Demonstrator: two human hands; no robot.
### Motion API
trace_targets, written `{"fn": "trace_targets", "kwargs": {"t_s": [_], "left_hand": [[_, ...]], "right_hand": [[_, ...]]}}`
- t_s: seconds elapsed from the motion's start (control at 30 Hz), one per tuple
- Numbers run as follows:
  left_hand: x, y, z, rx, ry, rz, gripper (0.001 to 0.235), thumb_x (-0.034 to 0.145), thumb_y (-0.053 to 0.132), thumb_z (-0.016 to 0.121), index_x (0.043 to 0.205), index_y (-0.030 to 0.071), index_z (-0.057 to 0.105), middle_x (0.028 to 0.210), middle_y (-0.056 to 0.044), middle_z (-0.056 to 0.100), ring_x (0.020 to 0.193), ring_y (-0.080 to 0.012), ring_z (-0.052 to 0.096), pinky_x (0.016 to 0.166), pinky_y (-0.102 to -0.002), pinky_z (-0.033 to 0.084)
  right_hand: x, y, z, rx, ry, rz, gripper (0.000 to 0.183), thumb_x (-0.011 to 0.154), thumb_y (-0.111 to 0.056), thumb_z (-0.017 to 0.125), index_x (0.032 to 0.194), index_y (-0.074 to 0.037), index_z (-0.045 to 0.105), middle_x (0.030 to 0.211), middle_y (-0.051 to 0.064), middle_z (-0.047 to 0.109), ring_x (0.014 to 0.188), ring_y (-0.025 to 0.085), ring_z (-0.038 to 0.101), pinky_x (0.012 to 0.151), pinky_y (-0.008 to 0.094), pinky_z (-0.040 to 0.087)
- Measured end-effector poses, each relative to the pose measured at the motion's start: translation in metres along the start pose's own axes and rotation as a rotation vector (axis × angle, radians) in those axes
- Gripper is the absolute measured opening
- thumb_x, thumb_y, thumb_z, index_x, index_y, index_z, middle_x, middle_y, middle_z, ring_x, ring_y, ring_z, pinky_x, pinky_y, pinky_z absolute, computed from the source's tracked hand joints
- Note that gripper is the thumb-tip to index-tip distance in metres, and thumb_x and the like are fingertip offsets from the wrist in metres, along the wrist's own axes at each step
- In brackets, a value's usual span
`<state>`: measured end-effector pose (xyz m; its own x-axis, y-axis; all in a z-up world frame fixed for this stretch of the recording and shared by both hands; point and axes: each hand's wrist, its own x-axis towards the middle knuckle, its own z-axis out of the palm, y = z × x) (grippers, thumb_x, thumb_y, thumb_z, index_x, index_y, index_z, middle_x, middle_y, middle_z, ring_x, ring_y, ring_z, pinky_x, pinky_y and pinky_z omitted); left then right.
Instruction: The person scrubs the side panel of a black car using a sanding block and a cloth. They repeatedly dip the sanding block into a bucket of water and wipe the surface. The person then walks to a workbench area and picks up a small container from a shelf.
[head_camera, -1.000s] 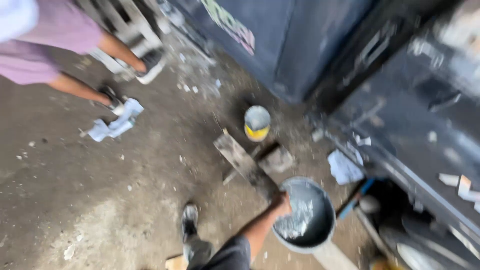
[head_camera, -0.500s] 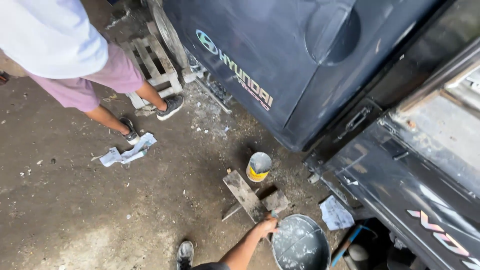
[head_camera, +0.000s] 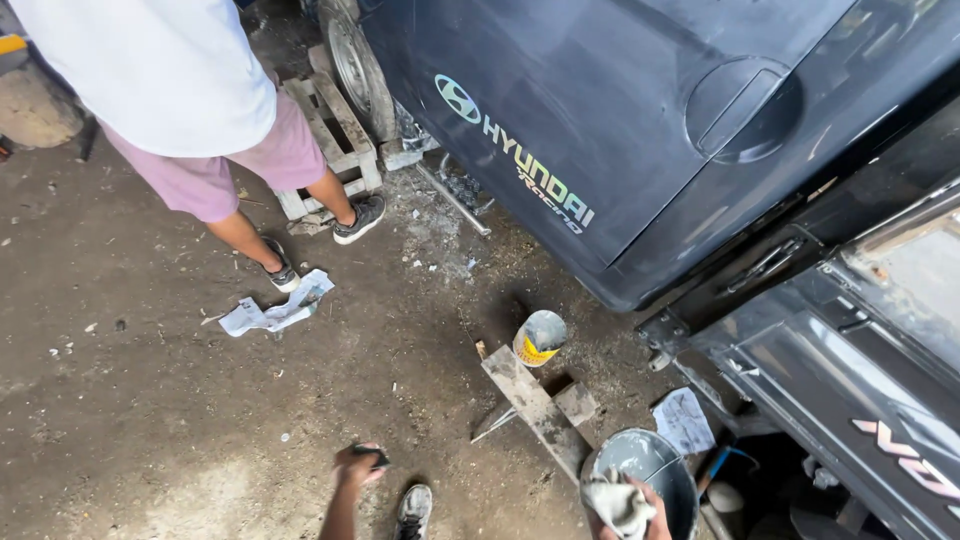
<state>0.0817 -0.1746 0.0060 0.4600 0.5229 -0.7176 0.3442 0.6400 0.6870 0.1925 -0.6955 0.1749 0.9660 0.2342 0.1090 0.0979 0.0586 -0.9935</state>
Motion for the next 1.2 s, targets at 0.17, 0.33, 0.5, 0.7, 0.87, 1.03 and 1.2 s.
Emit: {"fn": "trace_targets", "kwargs": {"t_s": [0.17,0.33,0.5,0.7,0.87,1.03,1.2], "left_hand": [[-0.040,-0.041,-0.131,-0.120,0.047,-0.070,0.044,0.077,0.004,0.068,0.118,0.017,0.064,0.113,-0.020,0.056,0.098,-0.0317,0.059,0.072,-0.052,0.062],[-0.035,-0.045,-0.180,-0.269,0.119,-0.156,0.057,0.089,-0.002,0.058,0.140,0.019,0.048,0.135,-0.035,0.031,0.127,-0.0455,0.036,0.083,-0.064,0.059],[0.021,0.053,-0.069,-0.384,-0.018,-0.207,0.058,0.088,-0.001,0.054,0.146,0.007,0.050,0.139,-0.031,0.047,0.114,-0.0461,0.062,0.091,-0.055,0.059],[0.031,0.169,0.154,-0.674,-0.350,-0.152,0.050,0.098,0.028,0.060,0.146,0.013,0.056,0.148,-0.017,0.052,0.123,-0.0333,0.059,0.093,-0.047,0.060],[-0.012,0.237,0.317,-0.353,-0.539,-0.154,0.053,0.089,0.023,0.064,0.142,0.026,0.057,0.142,-0.011,0.057,0.117,-0.0282,0.066,0.088,-0.048,0.063],[-0.044,0.266,0.425,-0.195,-0.769,-0.069,0.052,0.090,0.020,0.068,0.141,0.024,0.059,0.137,-0.014,0.063,0.114,-0.0292,0.067,0.085,-0.045,0.063],[-0.059,0.320,0.475,-0.157,-0.892,-0.020,0.039,0.095,0.013,0.061,0.133,0.020,0.065,0.136,-0.010,0.064,0.113,-0.0239,0.068,0.088,-0.044,0.064]], "right_hand": [[0.071,-0.102,0.096,-0.053,0.000,0.074,0.074,0.064,0.009,0.078,0.133,-0.002,0.054,0.124,0.020,0.068,0.116,0.030,0.069,0.103,0.044,0.053],[0.101,-0.143,0.135,-0.215,-0.008,0.144,0.074,0.063,0.013,0.076,0.133,-0.002,0.054,0.122,0.014,0.070,0.114,0.023,0.069,0.101,0.037,0.054],[0.158,-0.149,0.132,-0.202,-0.037,0.157,0.072,0.069,0.012,0.076,0.135,-0.004,0.052,0.115,0.010,0.070,0.108,0.018,0.070,0.094,0.032,0.057],[0.248,-0.136,0.114,-0.351,-0.017,0.079,0.069,0.072,0.006,0.082,0.134,-0.004,0.053,0.112,0.007,0.067,0.103,0.016,0.066,0.090,0.031,0.055],[0.327,-0.144,0.113,-0.097,-0.081,0.229,0.072,0.068,-0.003,0.082,0.134,-0.007,0.053,0.113,0.007,0.070,0.102,0.020,0.070,0.090,0.035,0.058],[0.381,-0.107,0.096,0.131,-0.135,0.424,0.074,0.068,-0.007,0.083,0.136,-0.004,0.054,0.115,0.008,0.070,0.105,0.022,0.069,0.094,0.037,0.056],[0.434,-0.123,0.114,0.042,-0.195,0.399,0.064,0.073,-0.003,0.080,0.134,-0.002,0.060,0.114,0.009,0.072,0.103,0.020,0.069,0.091,0.034,0.054]]}}
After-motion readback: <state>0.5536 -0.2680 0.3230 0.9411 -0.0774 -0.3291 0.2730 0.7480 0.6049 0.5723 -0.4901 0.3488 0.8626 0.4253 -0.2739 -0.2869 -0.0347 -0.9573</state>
